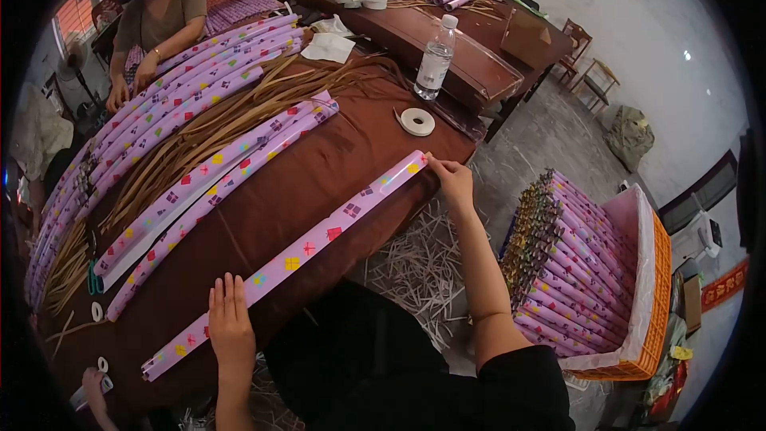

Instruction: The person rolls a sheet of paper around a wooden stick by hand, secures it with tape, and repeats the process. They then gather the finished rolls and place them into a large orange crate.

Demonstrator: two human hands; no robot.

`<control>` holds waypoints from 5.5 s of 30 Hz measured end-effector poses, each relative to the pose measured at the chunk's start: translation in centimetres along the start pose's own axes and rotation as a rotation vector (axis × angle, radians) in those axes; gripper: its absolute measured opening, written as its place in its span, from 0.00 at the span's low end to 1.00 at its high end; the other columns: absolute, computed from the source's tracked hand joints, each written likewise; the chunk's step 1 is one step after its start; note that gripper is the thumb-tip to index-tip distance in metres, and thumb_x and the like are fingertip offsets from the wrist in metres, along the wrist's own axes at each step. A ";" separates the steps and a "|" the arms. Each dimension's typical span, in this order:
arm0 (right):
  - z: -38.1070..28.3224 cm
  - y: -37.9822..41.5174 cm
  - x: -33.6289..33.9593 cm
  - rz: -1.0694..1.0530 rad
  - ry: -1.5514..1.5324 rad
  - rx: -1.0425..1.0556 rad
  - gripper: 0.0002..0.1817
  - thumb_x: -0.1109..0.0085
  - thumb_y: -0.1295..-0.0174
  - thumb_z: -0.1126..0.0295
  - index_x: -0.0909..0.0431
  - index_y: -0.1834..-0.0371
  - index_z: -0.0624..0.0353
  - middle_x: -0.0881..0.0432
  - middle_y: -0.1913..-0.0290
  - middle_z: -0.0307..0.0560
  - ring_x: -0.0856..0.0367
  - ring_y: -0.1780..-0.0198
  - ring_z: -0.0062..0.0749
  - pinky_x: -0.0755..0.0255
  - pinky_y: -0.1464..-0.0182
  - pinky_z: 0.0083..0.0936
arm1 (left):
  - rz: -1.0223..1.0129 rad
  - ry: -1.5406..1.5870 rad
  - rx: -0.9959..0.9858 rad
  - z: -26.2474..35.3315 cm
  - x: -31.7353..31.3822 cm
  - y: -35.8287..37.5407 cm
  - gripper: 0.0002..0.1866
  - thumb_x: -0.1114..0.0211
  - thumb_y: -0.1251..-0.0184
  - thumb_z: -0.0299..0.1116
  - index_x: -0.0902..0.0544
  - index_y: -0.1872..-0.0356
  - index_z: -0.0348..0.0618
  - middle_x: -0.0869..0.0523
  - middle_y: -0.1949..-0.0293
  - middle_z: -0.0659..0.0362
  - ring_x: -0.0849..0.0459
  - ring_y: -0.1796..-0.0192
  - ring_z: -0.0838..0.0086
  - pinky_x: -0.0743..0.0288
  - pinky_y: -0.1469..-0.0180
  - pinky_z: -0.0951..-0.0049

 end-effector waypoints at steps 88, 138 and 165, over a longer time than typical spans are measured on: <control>-0.9 5.5 -3.2 -0.231 0.839 0.940 0.39 0.65 0.32 0.31 0.35 0.24 0.40 0.54 0.18 0.56 0.62 0.19 0.60 0.75 0.23 0.59 | 0.060 0.264 0.146 -1.5 -1.1 -0.6 0.21 0.41 0.27 0.34 0.23 0.37 0.36 0.23 0.35 0.49 0.31 0.30 0.46 0.52 0.25 0.37; -8.3 14.2 -10.7 -0.263 0.695 0.796 0.43 0.53 0.30 0.45 0.51 0.20 0.59 0.54 0.18 0.55 0.61 0.18 0.57 0.69 0.23 0.58 | 0.058 0.102 0.127 -1.8 -2.2 -1.1 0.25 0.44 0.25 0.36 0.29 0.34 0.30 0.23 0.35 0.46 0.31 0.29 0.50 0.51 0.26 0.34; -8.1 14.1 -14.5 -0.265 0.749 0.781 0.21 0.43 0.32 0.51 0.17 0.41 0.45 0.34 0.25 0.50 0.53 0.21 0.61 0.66 0.24 0.63 | 0.098 0.122 0.376 1.9 -2.0 -4.5 0.28 0.42 0.29 0.49 0.21 0.40 0.33 0.19 0.39 0.45 0.26 0.31 0.55 0.53 0.24 0.43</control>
Point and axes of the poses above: each hand's wrist, its own y-axis away from the middle knuckle, its own x-axis out of the back of the hand, z = x × y, the point moved 4 cm from there along -y, towards the middle knuckle
